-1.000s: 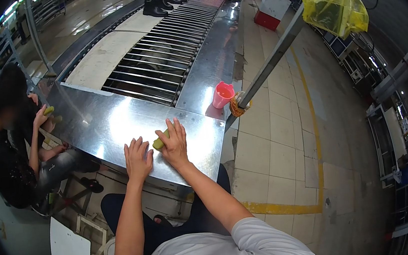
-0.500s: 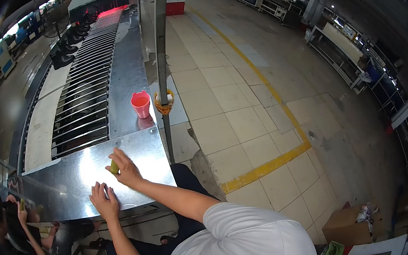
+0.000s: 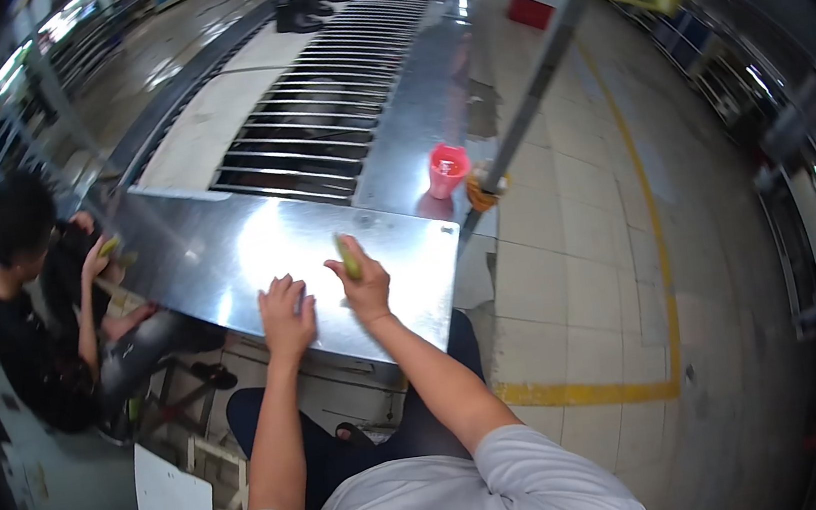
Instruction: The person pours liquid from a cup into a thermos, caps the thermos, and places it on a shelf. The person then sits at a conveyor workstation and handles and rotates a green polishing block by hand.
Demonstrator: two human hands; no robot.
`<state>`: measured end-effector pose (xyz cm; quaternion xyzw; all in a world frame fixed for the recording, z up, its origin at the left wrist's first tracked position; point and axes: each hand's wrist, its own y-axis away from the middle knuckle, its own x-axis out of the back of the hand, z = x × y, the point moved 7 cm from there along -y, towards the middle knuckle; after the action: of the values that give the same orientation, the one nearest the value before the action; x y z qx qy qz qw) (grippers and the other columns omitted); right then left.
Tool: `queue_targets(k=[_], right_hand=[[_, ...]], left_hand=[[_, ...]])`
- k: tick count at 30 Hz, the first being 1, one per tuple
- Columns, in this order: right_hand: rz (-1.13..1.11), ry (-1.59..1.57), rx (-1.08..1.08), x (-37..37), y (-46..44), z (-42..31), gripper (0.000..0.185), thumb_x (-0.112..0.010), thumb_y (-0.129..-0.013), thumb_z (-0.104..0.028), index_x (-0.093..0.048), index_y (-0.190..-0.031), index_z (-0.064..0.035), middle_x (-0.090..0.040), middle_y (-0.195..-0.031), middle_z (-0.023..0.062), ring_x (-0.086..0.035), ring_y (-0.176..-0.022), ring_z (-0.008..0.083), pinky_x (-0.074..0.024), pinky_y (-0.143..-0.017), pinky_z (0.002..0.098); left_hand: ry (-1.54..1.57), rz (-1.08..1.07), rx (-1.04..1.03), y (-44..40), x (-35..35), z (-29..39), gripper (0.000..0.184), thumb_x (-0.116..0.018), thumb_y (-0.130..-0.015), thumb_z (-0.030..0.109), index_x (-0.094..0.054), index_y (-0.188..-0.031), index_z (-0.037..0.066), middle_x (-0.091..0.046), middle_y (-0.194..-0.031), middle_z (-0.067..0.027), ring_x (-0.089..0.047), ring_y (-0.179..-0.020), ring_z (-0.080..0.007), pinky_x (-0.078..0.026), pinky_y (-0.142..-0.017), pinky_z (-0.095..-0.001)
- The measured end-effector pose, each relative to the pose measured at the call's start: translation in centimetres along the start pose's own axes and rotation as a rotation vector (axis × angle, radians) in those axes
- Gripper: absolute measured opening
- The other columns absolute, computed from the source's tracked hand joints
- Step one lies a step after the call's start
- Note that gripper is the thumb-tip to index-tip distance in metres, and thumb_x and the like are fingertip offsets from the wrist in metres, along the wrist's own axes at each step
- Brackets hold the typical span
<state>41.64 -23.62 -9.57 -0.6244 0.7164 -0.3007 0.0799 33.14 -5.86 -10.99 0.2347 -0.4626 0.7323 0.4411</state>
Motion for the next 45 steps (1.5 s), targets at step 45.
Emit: queue_targets(k=[45], right_hand=[[-0.130,0.281,0.276,-0.9,-0.3,-2.3,0.044,-0.080,-0.089,-0.019,-0.065,-0.128,-0.0056,-0.072,-0.108,0.0170,-0.067,-0.109,0.0358,-0.0480,-0.097,0.0470]], left_hand=[[0.019,-0.040,0.036,0.0,0.5,0.7,0.039,-0.068,-0.094,0.025,-0.068,-0.130,0.007,-0.060,-0.146,-0.0186,-0.047,-0.143,-0.0416,-0.024,-0.123,-0.0632]])
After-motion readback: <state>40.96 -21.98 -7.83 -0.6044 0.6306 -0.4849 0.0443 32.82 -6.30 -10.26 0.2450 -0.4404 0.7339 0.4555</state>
